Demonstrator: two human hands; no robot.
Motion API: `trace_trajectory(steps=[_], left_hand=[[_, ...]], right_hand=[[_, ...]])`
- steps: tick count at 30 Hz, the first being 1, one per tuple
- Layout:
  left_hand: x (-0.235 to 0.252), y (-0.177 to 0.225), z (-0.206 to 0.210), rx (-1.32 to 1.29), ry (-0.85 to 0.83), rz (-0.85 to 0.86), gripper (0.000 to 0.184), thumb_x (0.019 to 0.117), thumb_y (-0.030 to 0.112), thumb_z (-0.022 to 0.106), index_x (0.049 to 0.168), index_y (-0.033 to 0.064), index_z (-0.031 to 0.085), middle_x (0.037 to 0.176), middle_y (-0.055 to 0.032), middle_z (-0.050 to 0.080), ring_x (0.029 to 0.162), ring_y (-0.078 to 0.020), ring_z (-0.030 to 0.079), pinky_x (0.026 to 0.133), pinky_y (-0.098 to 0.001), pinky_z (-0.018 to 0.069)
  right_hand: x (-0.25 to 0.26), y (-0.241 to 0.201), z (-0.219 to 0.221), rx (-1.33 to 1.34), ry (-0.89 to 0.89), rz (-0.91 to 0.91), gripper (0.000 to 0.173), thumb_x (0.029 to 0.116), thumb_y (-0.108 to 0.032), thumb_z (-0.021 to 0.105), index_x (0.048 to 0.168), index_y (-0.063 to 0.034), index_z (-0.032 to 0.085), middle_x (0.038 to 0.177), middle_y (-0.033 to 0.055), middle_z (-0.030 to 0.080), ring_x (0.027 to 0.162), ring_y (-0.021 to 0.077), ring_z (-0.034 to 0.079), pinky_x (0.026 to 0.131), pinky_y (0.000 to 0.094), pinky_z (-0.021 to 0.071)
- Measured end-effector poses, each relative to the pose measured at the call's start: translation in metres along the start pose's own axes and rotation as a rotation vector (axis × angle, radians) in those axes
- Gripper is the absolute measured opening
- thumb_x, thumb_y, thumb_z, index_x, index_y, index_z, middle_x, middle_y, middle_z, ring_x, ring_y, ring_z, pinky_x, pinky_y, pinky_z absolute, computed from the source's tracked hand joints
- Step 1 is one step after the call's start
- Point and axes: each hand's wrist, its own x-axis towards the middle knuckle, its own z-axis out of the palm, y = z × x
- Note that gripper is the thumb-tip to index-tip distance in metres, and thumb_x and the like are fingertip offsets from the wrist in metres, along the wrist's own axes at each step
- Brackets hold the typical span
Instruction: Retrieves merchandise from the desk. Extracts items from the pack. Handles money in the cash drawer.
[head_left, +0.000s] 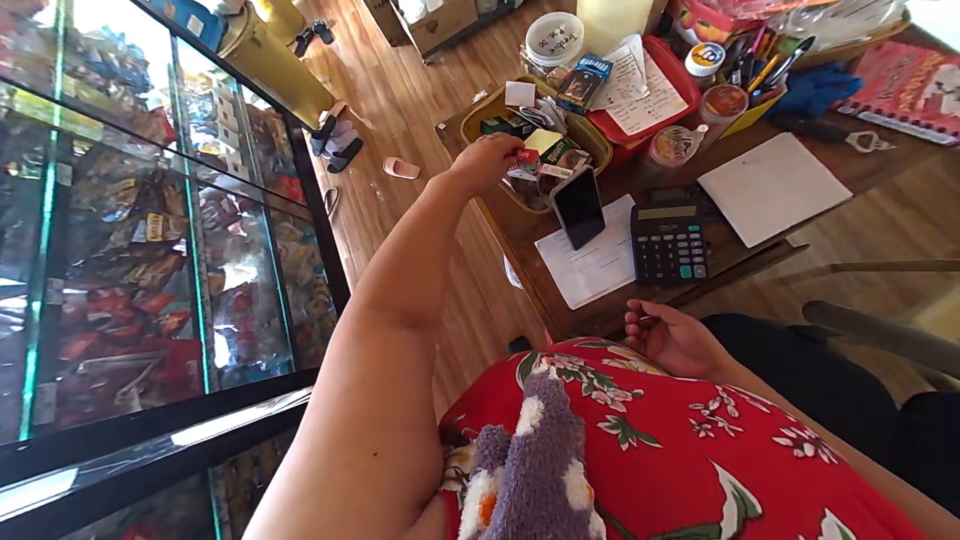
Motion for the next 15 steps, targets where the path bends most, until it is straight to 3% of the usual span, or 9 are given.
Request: trace_trajectory(steps=[4, 7, 9, 12, 15], left_hand=[[-0.007, 0.008, 0.001, -0.029, -0.173, -0.017, 0.036, 0.1022, 0.001, 0.05, 0.133, 0.005, 0.067, 0.147, -0.0159, 0.057, 0.138, -0.0333, 0.052, 0.115, -0.0539, 0.039], [0.007, 0.008, 0.008, -0.014, -0.144, -0.046, 0.035, 0.1061, 0.007, 0.044, 0.132, 0.0048, 0.067, 0.145, -0.0169, 0.059, 0.139, -0.0337, 0.052, 0.117, -0.0548, 0.0364], [0.024, 0.007, 0.015, 0.084, -0.121, -0.068, 0.032, 0.1062, 0.012, 0.049, 0.131, 0.0064, 0.068, 0.139, -0.0199, 0.062, 0.135, -0.0373, 0.054, 0.114, -0.0596, 0.0378], [0.048, 0.014, 0.018, 0.2, -0.193, -0.156, 0.036, 0.0965, 0.007, 0.06, 0.131, 0.011, 0.069, 0.135, -0.0229, 0.061, 0.132, -0.043, 0.054, 0.107, -0.0675, 0.0408], [0.061, 0.029, 0.011, 0.305, -0.383, -0.194, 0.035, 0.095, 0.019, 0.071, 0.126, 0.003, 0.069, 0.129, -0.0265, 0.064, 0.126, -0.0454, 0.058, 0.103, -0.0682, 0.0438]], right_hand=[[-0.001, -0.001, -0.004, 0.013, 0.004, -0.018, 0.029, 0.1125, -0.019, 0.033, 0.111, -0.0069, 0.059, 0.08, 0.0032, 0.067, 0.063, 0.0124, 0.067, 0.061, 0.0272, 0.0599], [-0.001, 0.001, -0.003, 0.017, 0.011, -0.023, 0.027, 0.112, -0.017, 0.033, 0.113, -0.0065, 0.059, 0.079, 0.0036, 0.067, 0.063, 0.0131, 0.066, 0.061, 0.0277, 0.06], [-0.002, 0.003, -0.001, 0.005, 0.008, -0.034, 0.027, 0.1093, -0.009, 0.032, 0.113, -0.0064, 0.059, 0.078, 0.0031, 0.067, 0.063, 0.0133, 0.067, 0.062, 0.0285, 0.0601], [-0.006, 0.006, 0.001, -0.009, 0.007, -0.041, 0.03, 0.1039, 0.001, 0.03, 0.114, -0.0059, 0.057, 0.077, 0.0025, 0.065, 0.063, 0.0132, 0.066, 0.062, 0.0291, 0.0601], [-0.008, 0.01, -0.001, -0.014, -0.012, -0.042, 0.032, 0.1016, 0.004, 0.029, 0.115, -0.0061, 0.056, 0.075, 0.0013, 0.063, 0.06, 0.0122, 0.064, 0.06, 0.0284, 0.0597]])
